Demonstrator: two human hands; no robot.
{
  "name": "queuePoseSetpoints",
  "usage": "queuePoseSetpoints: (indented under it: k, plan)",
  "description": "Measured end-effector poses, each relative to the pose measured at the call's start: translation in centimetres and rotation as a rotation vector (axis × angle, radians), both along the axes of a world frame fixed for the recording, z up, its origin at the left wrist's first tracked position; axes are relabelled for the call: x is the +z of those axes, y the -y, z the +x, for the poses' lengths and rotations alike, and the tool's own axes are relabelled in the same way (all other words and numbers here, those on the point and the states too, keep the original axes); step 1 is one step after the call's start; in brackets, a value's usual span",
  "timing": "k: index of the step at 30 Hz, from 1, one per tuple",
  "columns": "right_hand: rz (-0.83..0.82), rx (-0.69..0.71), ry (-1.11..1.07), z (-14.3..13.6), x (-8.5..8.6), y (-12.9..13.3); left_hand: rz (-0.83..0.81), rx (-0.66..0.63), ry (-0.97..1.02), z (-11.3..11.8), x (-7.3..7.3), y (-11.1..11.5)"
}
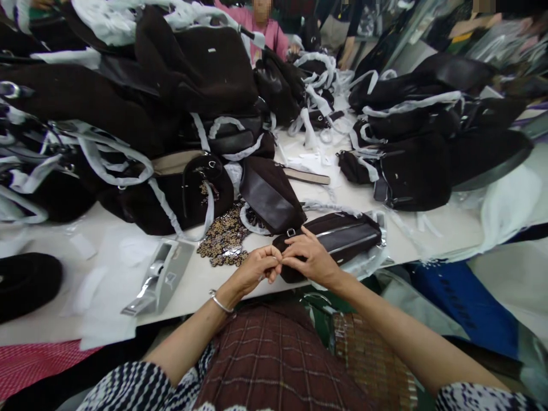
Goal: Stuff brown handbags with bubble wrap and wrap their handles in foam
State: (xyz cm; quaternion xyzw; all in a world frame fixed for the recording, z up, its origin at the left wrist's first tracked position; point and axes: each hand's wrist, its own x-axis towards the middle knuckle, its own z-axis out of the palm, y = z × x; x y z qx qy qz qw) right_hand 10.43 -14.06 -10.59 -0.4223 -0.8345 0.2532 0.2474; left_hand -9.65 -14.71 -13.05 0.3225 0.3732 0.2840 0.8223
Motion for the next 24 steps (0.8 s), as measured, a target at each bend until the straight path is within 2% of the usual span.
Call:
queuePoseSetpoints:
  k: [3,8,10,14,16,20,24]
  plan:
    - [-0.190,-0.040,-0.015,-0.5,0.0,-0.5,0.064,-0.044,-0.033,-0.2,0.2,-0.1]
    - [-0.203,-0.052,0.105,-1.2,0.7,-1.6,0.303,-0.118,-0.257,-0.4,0.5,-0.3]
    - [-0.175,-0.039,0.162,-1.4,0.8,-2.0,0.394,-0.143,-0.345,-0.6,0.2,-0.3]
    - [-0.084,0.085,0.295,-1.7,0.8,-2.3,0.507,-0.144,-0.423,-0.7,-0.6,-0.1]
    - [-0.021,0.110,0.349,-1.7,0.5,-2.2,0.576,-0.140,-0.544,-0.7,-0.7,0.0]
    - [0.117,0.154,0.367,-1.7,-0.4,-1.7,0.863,-0.232,-0.832,-0.7,-0.6,0.2]
    - [0.242,0.194,0.324,-1.5,-1.4,-1.4,1.092,-0.243,-0.949,-0.9,-1.1,0.4]
